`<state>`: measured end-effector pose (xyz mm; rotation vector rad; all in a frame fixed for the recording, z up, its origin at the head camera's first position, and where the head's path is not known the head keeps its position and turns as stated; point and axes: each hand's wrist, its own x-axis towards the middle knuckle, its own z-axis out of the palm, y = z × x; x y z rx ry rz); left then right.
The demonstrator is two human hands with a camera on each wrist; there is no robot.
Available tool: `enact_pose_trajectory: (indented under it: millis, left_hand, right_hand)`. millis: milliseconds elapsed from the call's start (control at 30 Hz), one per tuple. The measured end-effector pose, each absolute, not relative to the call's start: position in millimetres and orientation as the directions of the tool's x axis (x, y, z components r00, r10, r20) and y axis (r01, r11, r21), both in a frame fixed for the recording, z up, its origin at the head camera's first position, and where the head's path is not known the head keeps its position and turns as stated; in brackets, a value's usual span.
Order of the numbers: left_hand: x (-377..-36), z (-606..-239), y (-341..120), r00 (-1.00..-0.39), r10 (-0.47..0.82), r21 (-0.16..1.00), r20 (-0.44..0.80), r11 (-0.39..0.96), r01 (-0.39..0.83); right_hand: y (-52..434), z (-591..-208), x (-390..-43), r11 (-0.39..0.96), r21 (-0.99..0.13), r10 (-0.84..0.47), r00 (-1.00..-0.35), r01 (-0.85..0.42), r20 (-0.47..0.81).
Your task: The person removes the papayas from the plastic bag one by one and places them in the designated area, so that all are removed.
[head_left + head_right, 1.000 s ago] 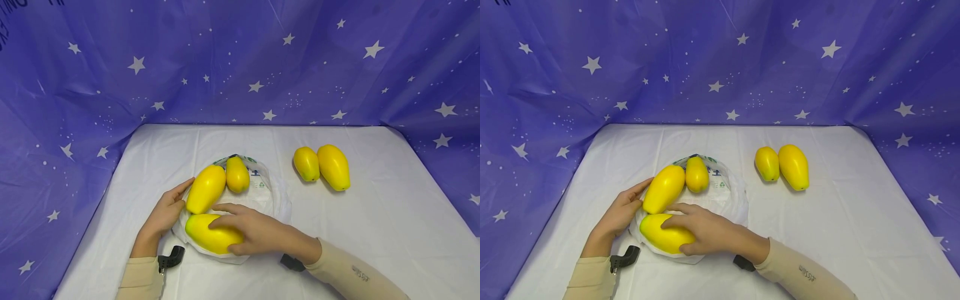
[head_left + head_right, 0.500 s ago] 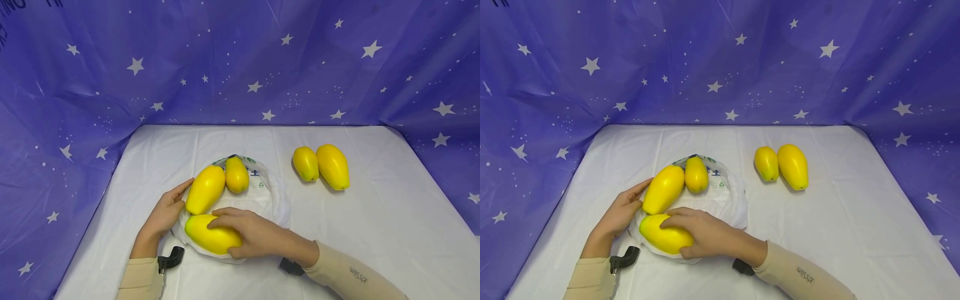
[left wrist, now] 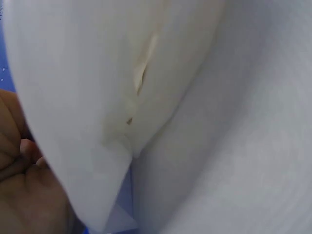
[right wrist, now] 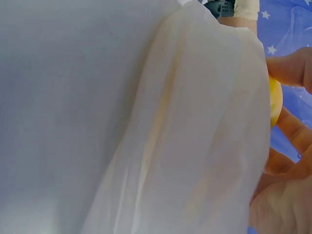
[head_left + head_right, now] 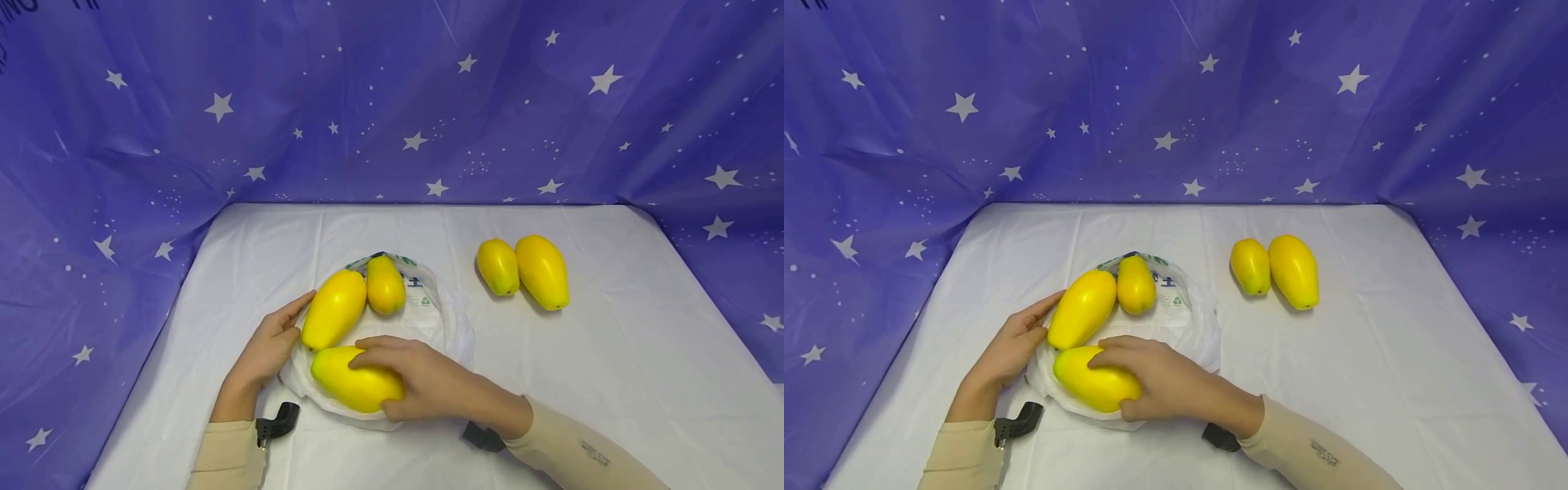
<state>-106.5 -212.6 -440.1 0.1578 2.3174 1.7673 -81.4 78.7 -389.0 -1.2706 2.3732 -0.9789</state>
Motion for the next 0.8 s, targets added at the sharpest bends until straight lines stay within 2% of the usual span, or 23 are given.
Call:
enact_pose_trajectory:
  millis: [233,433,800]
  left_hand:
    - [-106.6,-440.0,-212.4,-0.968,0.222,0.965,-0.113,0.258,-0.054]
    - [-106.7,-441.2,-212.7,-0.966,0.232,0.967,-0.115,0.248,-0.056]
    - [-105.4,-439.1,-212.2,-0.966,0.222,0.965,-0.135,0.251,-0.077]
  right_hand:
    - [90.0,-383.7,-84.7,0.357,-0.693,-0.791,-0.598,-0.626,0.133]
    - [103.0,-375.6,-90.3,0.342,-0.712,-0.739,-0.644,-0.614,0.199]
    - [145.3,-356.4,-111.2,0.441,-0.708,-0.565,-0.784,-0.552,0.259]
